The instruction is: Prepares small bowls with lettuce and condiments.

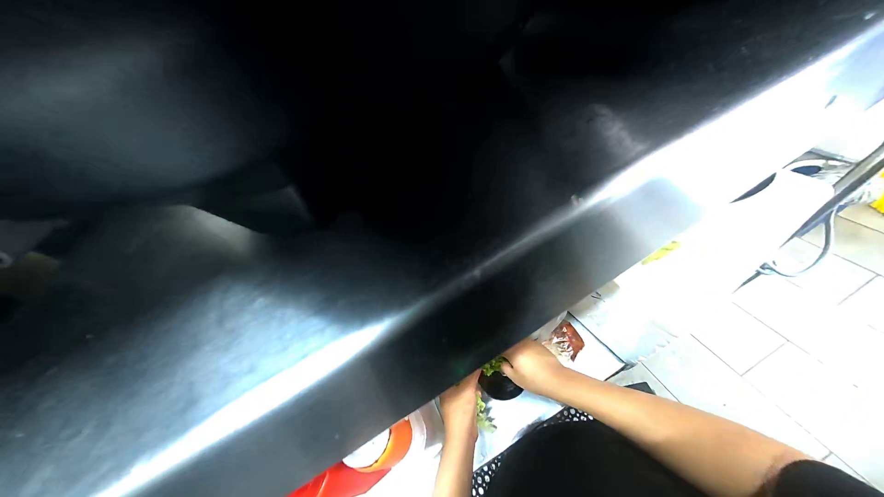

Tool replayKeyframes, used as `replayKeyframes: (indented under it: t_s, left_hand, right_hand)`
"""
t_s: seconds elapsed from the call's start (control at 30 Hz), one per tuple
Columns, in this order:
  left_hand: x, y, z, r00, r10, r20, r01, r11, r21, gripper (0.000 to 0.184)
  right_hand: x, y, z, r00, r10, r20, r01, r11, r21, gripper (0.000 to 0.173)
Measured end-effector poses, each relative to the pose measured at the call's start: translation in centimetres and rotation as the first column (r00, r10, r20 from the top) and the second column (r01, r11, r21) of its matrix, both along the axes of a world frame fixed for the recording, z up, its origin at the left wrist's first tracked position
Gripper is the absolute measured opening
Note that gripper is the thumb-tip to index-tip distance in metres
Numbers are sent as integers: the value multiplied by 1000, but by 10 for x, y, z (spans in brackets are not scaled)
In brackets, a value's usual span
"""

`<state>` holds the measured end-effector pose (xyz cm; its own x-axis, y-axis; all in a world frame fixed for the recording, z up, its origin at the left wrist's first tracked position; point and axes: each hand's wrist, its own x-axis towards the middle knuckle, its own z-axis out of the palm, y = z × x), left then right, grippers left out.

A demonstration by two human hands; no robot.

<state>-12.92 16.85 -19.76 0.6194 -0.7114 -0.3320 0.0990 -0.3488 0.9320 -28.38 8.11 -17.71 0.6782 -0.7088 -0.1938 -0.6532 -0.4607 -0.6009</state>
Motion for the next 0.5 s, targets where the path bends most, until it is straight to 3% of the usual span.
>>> replayKeyframes:
  t_s: [0.13, 0.27, 0.37, 0.5]
  left_hand:
    - [4, -5, -7, 962, -101, 254, 75, 991, 109, 50]
    - [9, -7, -2, 886, -253, 389, 159, 953, 258, 54]
    - [12, -7, 5, 877, -317, 360, 208, 928, 310, 51]
    - [17, -9, 11, 947, -298, 122, 251, 921, 296, 39]
  right_hand:
    - [12, -3, 3, 991, -87, -97, 88, 996, 7, 35]
    - [24, 4, 6, 962, -140, -233, 137, 990, -32, 46]
    - [20, 10, 9, 955, -131, -265, 116, 991, -71, 53]
    - [11, 11, 16, 956, -128, -264, 109, 990, -86, 48]
